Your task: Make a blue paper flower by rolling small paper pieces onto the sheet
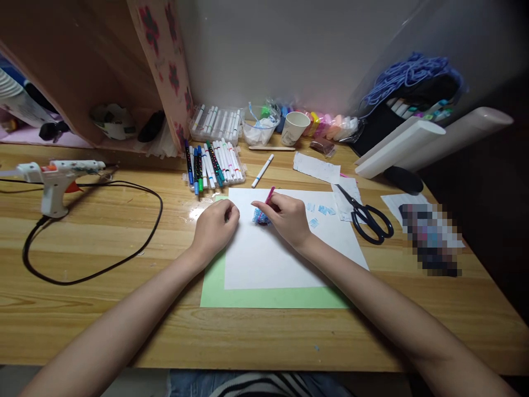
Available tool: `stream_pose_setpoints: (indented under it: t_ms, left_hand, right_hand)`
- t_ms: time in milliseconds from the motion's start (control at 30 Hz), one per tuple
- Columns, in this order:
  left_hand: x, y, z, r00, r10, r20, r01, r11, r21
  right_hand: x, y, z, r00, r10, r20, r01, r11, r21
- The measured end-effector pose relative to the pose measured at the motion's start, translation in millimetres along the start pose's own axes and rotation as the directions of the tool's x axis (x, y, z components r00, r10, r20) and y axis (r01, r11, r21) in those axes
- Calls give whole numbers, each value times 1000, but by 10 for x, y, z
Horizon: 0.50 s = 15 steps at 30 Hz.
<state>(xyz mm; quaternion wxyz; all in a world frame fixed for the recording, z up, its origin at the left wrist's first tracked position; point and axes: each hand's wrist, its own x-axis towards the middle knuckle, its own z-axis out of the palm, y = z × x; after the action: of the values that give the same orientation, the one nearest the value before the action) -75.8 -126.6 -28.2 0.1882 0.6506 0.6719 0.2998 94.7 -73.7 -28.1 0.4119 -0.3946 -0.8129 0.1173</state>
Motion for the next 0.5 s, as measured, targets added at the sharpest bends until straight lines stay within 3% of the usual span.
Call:
stream_pose_setpoints:
  t_ms: [233,400,500]
  left_hand:
    - [-1,6,-18,1000,8,8,-8,1000,4]
    - [-8,-10,-17,1000,3,11,-3,1000,-3]
    - [-22,-4,-31,999,22,31,-21,1000,-24]
  right_hand:
    - [-7,-17,-131,982,190,-7,-186,968,171]
    - [-72,113,-396,938,347,-5,-303,825,477]
    - [-165,285,-621,945,325,39,-310,850,426]
